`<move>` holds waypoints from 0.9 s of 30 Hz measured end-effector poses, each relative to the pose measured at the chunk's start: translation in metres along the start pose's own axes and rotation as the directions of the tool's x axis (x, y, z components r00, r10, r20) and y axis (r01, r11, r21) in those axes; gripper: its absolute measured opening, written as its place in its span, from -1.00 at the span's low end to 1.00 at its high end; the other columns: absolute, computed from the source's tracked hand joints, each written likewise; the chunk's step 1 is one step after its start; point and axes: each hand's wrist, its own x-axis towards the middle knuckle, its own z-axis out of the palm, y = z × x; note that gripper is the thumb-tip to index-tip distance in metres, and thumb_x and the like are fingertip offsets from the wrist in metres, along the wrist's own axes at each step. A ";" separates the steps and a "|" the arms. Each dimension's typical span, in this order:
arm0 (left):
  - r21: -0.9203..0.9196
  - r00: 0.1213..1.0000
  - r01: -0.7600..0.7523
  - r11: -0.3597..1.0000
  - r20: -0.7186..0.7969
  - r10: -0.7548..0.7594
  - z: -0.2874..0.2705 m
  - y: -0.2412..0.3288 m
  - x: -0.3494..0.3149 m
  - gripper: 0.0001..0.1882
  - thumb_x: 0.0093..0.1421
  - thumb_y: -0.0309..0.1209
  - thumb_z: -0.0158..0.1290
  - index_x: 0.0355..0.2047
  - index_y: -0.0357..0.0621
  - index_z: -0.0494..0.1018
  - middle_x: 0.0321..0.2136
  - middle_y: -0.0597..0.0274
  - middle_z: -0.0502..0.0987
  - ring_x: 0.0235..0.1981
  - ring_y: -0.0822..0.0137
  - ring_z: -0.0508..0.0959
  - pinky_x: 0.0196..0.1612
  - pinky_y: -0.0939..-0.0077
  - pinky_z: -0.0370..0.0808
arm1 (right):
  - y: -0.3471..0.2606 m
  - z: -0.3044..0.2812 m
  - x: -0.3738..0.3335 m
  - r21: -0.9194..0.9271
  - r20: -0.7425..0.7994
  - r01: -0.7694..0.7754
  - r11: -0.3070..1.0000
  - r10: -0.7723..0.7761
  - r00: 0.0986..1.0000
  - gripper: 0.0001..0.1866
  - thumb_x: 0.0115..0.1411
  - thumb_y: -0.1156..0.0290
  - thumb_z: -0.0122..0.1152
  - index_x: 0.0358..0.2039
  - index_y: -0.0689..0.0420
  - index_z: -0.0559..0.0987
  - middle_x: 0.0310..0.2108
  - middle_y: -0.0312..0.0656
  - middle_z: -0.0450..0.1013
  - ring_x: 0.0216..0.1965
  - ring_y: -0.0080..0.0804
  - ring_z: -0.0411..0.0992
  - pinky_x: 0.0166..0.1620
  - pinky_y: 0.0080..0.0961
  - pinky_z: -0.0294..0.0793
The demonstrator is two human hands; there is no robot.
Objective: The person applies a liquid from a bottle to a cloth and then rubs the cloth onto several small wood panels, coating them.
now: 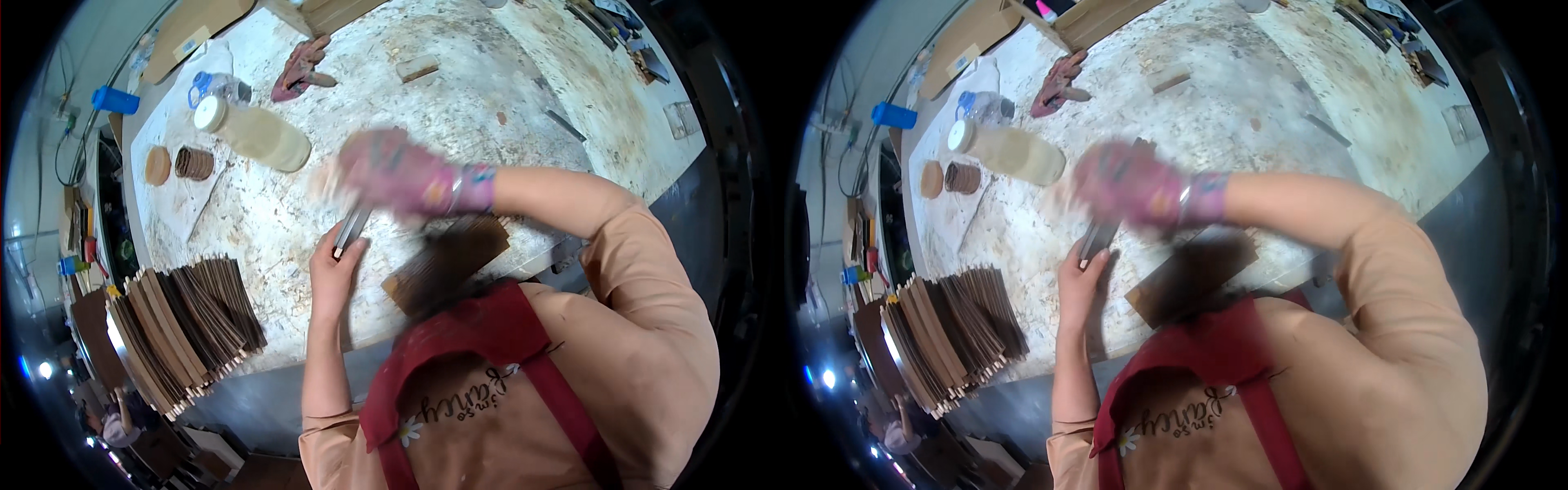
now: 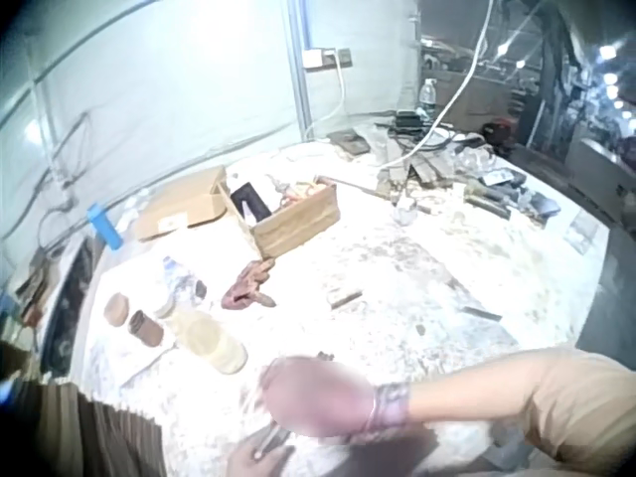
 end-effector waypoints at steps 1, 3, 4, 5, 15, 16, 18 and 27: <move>0.035 0.998 -0.045 0.998 -0.032 0.046 0.002 -0.003 0.003 -0.64 0.20 -0.48 0.11 0.01 -0.32 0.46 -0.36 0.09 0.59 -0.42 0.36 0.51 -0.26 0.45 0.45 | -0.021 0.003 0.014 -0.049 0.242 0.043 0.998 -0.030 0.970 -0.82 0.14 0.28 0.10 -0.34 0.07 0.57 -0.24 -0.17 0.49 -0.17 -0.26 0.49 0.00 -0.31 0.47; 0.082 0.993 -0.097 0.992 -0.066 0.102 0.002 -0.002 0.000 -0.74 0.20 -0.44 0.12 -0.14 -0.36 0.49 -0.43 0.04 0.57 -0.41 0.26 0.52 -0.24 0.42 0.45 | -0.013 0.013 0.008 -0.138 0.018 0.147 0.979 -0.146 0.989 -0.84 0.06 0.34 0.12 -0.35 0.07 0.57 -0.33 -0.15 0.51 -0.21 -0.26 0.50 -0.06 -0.30 0.47; 0.087 0.991 -0.075 0.993 -0.108 0.084 0.000 -0.004 -0.003 -0.74 0.20 -0.44 0.12 -0.16 -0.37 0.49 -0.39 0.03 0.57 -0.38 0.25 0.52 -0.22 0.42 0.45 | -0.010 0.028 0.005 -0.182 -0.091 0.198 0.963 -0.217 0.972 -0.84 0.02 0.37 0.13 -0.35 0.07 0.57 -0.37 -0.14 0.52 -0.23 -0.26 0.50 -0.09 -0.30 0.47; 0.085 0.987 -0.053 0.995 -0.146 0.065 0.000 -0.005 -0.005 -0.75 0.21 -0.44 0.12 -0.17 -0.38 0.49 -0.36 0.02 0.56 -0.35 0.24 0.53 -0.20 0.42 0.45 | 0.005 0.029 0.012 -0.079 -0.121 -0.027 0.997 0.017 0.993 -0.77 0.02 0.29 0.11 -0.30 0.03 0.57 -0.45 -0.15 0.49 -0.31 -0.23 0.51 -0.14 -0.31 0.47; 0.322 0.940 -0.248 0.914 -0.147 0.307 -0.020 0.003 0.015 -0.51 0.14 -0.35 0.22 0.02 -0.37 0.40 -0.20 -0.01 0.54 -0.19 0.24 0.52 -0.13 0.38 0.45 | 0.112 0.006 -0.104 -0.121 -0.100 -0.435 0.892 0.425 0.900 -0.70 0.19 0.25 0.15 -0.08 0.01 0.54 -0.01 -0.21 0.43 0.10 -0.19 0.35 0.21 -0.11 0.18; 0.400 0.939 -0.249 0.882 -0.125 0.321 -0.017 0.010 0.019 -0.51 0.15 -0.34 0.21 0.02 -0.38 0.41 -0.19 -0.04 0.54 -0.17 0.19 0.53 -0.13 0.36 0.45 | 0.106 0.003 -0.110 -0.133 -0.111 -0.422 0.897 0.410 0.905 -0.70 0.18 0.26 0.16 -0.07 0.01 0.54 0.01 -0.22 0.43 0.12 -0.19 0.34 0.22 -0.09 0.16; 0.504 0.964 -0.182 0.844 -0.078 0.254 -0.013 0.011 0.032 -0.58 0.23 -0.35 0.13 0.03 -0.35 0.41 -0.24 0.03 0.55 -0.20 0.28 0.53 -0.17 0.42 0.46 | 0.105 0.017 -0.118 -0.148 -0.158 -0.418 0.896 0.396 0.905 -0.70 0.17 0.26 0.17 -0.08 0.00 0.54 0.03 -0.23 0.42 0.14 -0.19 0.32 0.24 -0.08 0.13; 0.014 0.992 -0.051 0.999 0.114 0.049 -0.006 0.059 -0.028 -0.68 0.31 -0.41 0.03 0.04 -0.26 0.47 -0.13 0.15 0.58 -0.15 0.41 0.51 -0.04 0.52 0.43 | 0.119 0.036 -0.126 -0.158 -0.197 -0.439 0.884 0.408 0.892 -0.66 0.17 0.25 0.20 -0.02 -0.10 0.52 0.08 -0.27 0.39 0.21 -0.24 0.27 0.30 -0.07 0.06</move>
